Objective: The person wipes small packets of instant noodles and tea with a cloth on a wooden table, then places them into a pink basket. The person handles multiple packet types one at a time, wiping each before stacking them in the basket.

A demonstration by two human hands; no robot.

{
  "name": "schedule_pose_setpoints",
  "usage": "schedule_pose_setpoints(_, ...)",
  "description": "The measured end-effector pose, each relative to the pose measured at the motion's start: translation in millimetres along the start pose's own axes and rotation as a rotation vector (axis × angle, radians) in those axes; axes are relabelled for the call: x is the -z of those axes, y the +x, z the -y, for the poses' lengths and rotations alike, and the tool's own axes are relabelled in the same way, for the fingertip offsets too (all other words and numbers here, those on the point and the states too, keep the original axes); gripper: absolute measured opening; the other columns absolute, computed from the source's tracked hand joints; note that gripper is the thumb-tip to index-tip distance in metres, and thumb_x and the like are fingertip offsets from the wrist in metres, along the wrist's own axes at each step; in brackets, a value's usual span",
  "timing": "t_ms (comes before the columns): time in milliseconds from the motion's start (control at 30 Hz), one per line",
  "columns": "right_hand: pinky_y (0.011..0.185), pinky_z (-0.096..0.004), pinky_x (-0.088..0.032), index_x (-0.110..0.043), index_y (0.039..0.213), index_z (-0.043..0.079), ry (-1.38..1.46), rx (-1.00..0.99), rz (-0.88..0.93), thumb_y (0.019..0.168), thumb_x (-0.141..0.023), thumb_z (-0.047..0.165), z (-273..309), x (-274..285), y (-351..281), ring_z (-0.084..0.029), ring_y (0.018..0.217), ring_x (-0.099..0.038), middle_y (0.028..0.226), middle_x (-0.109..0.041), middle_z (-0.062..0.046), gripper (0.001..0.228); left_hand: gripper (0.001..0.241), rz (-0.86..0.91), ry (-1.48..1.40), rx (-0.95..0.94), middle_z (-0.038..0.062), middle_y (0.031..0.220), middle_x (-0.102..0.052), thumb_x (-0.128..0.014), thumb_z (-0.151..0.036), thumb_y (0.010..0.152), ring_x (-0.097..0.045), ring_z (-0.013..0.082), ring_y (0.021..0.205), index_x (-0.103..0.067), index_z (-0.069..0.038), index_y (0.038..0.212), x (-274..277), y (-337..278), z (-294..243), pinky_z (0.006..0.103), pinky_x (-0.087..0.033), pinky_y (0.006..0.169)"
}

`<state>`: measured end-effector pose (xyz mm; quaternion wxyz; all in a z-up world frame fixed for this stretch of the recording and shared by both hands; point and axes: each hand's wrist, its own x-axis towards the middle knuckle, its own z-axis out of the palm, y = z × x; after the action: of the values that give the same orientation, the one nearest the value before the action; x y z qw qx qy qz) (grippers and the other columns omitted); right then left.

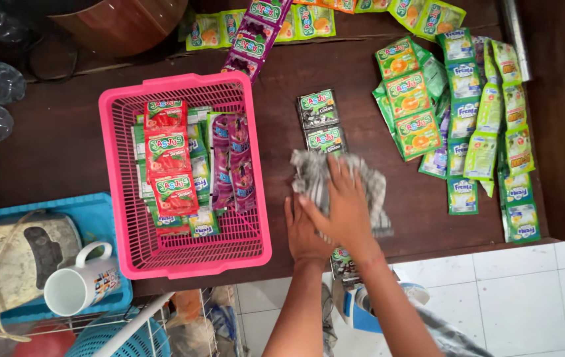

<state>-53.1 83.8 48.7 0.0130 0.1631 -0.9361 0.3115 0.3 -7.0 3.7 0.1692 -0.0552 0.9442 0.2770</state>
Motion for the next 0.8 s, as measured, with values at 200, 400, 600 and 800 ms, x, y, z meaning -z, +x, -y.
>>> schedule_pose_setpoints(200, 0.122, -0.060, -0.028, -0.051, 0.152, 0.007, -0.126, 0.076, -0.075, 0.104, -0.060, 0.035, -36.9, -32.4, 95.9, -0.046, 0.152, -0.034, 0.165, -0.036, -0.021, 0.056, 0.066, -0.376, 0.029, -0.124, 0.023, 0.160, -0.044, -0.054, -0.040, 0.097, -0.030, 0.0355, 0.156, -0.048, 0.005, 0.146, -11.7, 2.4, 0.5, 0.0529, -0.016, 0.127)
schedule_pose_setpoints(400, 0.117, -0.061, -0.028, -0.049, 0.152, 0.006, -0.100, 0.080, -0.002, 0.096, -0.063, 0.028, -36.3, -28.5, 93.8, -0.047, 0.150, -0.031, 0.164, -0.034, -0.023, 0.062, 0.070, -0.368, -0.014, -0.119, 0.023, 0.158, -0.042, -0.054, -0.040, 0.095, -0.029, 0.0360, 0.154, -0.048, 0.007, 0.146, -14.4, 1.3, 2.0, 0.0545, -0.017, 0.125)
schedule_pose_setpoints(600, 0.123, -0.057, -0.028, -0.047, 0.155, 0.008, 0.059, -0.045, 0.008, 0.090, -0.058, 0.015, -22.9, -5.4, 10.4, -0.046, 0.154, -0.031, 0.167, -0.035, -0.020, 0.066, 0.075, -0.316, 0.005, -0.157, 0.028, 0.153, -0.041, -0.060, -0.044, 0.083, -0.023, 0.0405, 0.151, -0.056, 0.003, 0.140, -11.2, 0.6, 2.4, 0.0579, -0.012, 0.121)
schedule_pose_setpoints(800, 0.122, -0.058, -0.026, -0.044, 0.155, 0.004, -0.054, -0.041, -0.044, 0.089, -0.059, 0.015, -34.7, -24.6, 36.0, -0.047, 0.150, -0.033, 0.164, -0.035, -0.022, 0.068, 0.062, -0.112, 0.071, -0.027, 0.023, 0.159, -0.038, -0.057, -0.046, 0.089, -0.021, 0.0376, 0.157, -0.055, 0.001, 0.129, -5.7, 3.5, -1.7, 0.0566, -0.010, 0.126)
